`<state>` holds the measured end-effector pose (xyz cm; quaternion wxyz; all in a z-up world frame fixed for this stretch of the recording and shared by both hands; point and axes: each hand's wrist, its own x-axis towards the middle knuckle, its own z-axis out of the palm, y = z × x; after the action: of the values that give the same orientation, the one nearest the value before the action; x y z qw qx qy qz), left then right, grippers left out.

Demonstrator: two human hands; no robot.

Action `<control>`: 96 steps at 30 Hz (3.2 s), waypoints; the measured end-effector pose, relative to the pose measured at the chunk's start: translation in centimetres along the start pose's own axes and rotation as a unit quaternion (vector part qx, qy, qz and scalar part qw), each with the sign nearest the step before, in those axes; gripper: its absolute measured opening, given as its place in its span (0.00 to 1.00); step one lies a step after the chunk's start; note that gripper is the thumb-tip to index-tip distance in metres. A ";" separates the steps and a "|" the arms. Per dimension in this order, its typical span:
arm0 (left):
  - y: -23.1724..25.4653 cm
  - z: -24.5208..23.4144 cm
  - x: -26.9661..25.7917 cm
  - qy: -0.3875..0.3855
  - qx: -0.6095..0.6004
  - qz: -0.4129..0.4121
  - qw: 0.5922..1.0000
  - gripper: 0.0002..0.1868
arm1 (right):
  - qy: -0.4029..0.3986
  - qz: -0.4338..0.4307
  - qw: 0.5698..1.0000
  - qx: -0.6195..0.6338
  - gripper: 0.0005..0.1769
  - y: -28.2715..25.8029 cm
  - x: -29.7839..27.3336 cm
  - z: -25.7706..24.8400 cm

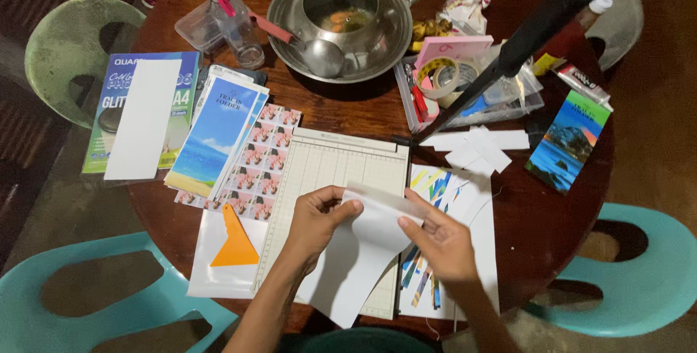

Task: The person assembles photo folders by placing printed images into plastic sleeves, smoothing them with a plastic tool, and stacking the completed units. The person also handles a small portrait photo and a green strip, positioning them on the table.

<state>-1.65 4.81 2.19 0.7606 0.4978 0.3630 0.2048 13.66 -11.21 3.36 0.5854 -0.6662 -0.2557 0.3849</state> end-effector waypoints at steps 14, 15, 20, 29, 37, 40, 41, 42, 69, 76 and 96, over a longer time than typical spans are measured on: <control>0.6 1.4 -0.8 -0.028 0.064 0.013 0.997 0.07 | -0.231 0.064 0.945 -0.222 0.24 -6.0 5.0 -1.4; 0.7 1.4 -0.9 -0.033 0.072 0.024 0.997 0.07 | -0.231 0.068 0.944 -0.227 0.21 -5.9 5.2 -1.4; 0.3 1.4 -1.0 -0.022 0.100 0.061 0.993 0.07 | -0.187 0.066 0.951 -0.238 0.20 -5.3 4.8 -1.3; 1.6 1.4 -0.7 0.029 0.076 0.080 0.993 0.08 | -0.112 0.054 0.963 -0.241 0.18 -6.7 3.5 -0.8; 1.7 1.9 -1.1 0.088 0.080 0.100 0.988 0.08 | -0.051 0.130 0.979 -0.149 0.17 -4.5 2.3 -1.7; 1.6 2.0 -1.4 0.080 0.084 0.084 0.990 0.09 | -0.035 0.134 0.985 -0.104 0.15 -3.9 1.9 -2.2; 1.7 2.1 -1.6 0.067 0.095 0.089 0.989 0.08 | -0.019 0.127 0.984 -0.121 0.14 -3.9 1.7 -2.3; 1.7 2.1 -1.7 0.053 0.106 0.094 0.989 0.07 | -0.004 0.121 0.983 -0.137 0.12 -4.0 1.5 -2.4; -1.9 -5.0 -3.7 0.117 0.227 0.114 0.960 0.14 | 0.070 -0.058 0.987 -0.135 0.16 5.3 5.0 -14.8; -1.1 -16.9 -10.9 0.320 0.210 0.050 0.922 0.12 | 0.240 -0.030 0.753 -0.612 0.59 14.7 14.2 -31.7; 5.1 -19.9 -13.3 0.320 0.045 0.117 0.939 0.13 | -0.074 -0.473 0.748 -0.459 0.21 9.2 -6.4 -0.7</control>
<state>-25.12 10.07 6.62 0.5516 0.4787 0.5354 0.4242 9.50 -18.37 -4.23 0.2952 -0.6178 -0.7266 -0.0572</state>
